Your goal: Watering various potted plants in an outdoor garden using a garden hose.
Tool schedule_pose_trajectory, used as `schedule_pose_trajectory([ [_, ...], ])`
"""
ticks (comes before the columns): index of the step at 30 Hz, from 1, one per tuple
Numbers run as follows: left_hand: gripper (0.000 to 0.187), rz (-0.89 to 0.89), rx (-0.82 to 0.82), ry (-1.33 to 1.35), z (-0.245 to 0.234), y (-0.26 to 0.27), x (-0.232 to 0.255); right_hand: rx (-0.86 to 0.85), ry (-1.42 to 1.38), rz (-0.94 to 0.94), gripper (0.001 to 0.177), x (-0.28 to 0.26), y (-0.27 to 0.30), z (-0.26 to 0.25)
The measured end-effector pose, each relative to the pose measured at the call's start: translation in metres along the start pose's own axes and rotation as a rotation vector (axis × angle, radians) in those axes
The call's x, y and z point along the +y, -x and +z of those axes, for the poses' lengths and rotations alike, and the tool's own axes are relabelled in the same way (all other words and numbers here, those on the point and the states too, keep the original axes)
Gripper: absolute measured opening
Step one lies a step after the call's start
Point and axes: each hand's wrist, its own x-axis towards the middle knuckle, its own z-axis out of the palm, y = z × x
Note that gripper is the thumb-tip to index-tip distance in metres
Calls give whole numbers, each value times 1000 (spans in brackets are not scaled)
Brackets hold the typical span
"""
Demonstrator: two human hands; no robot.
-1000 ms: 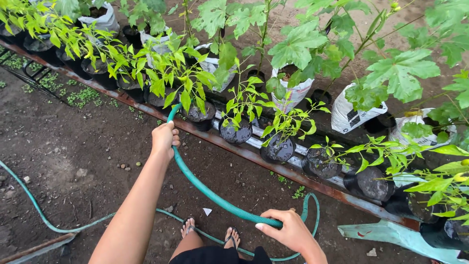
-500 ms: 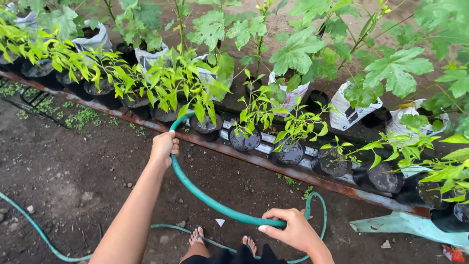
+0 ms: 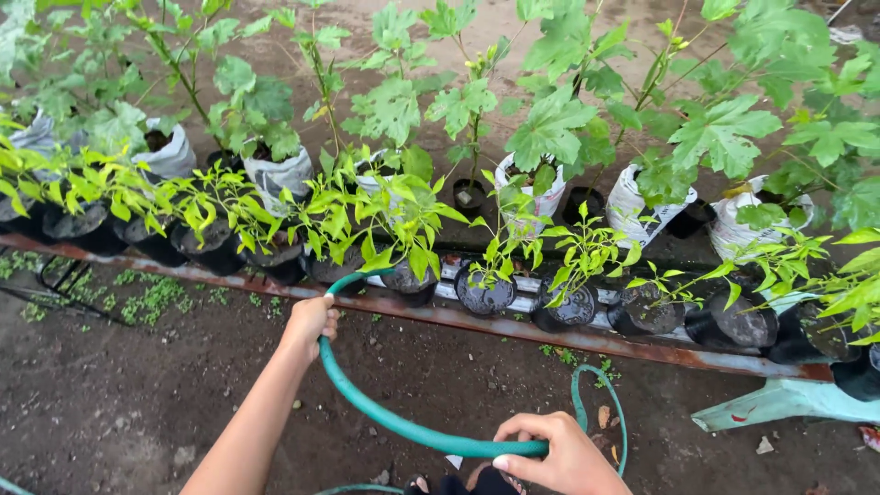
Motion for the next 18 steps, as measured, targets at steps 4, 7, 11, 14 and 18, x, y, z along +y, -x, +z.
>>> schedule_pose_trajectory([
  [4, 10, 137, -78, 21, -17, 15, 46, 33, 28, -1, 27, 4, -15, 18],
  [7, 9, 234, 0, 2, -9, 44, 109, 18, 7, -79, 26, 14, -38, 29],
  [11, 14, 402, -5, -63, 13, 42, 182, 114, -71, -199, 25, 23, -78, 39],
  [14, 16, 487, -43, -136, 52, 38, 236, 139, -141, -216, 22, 59, -115, 44],
  [18, 21, 595, -106, -260, 113, 19, 296, 283, -191, -145, 20, 67, -161, 46],
])
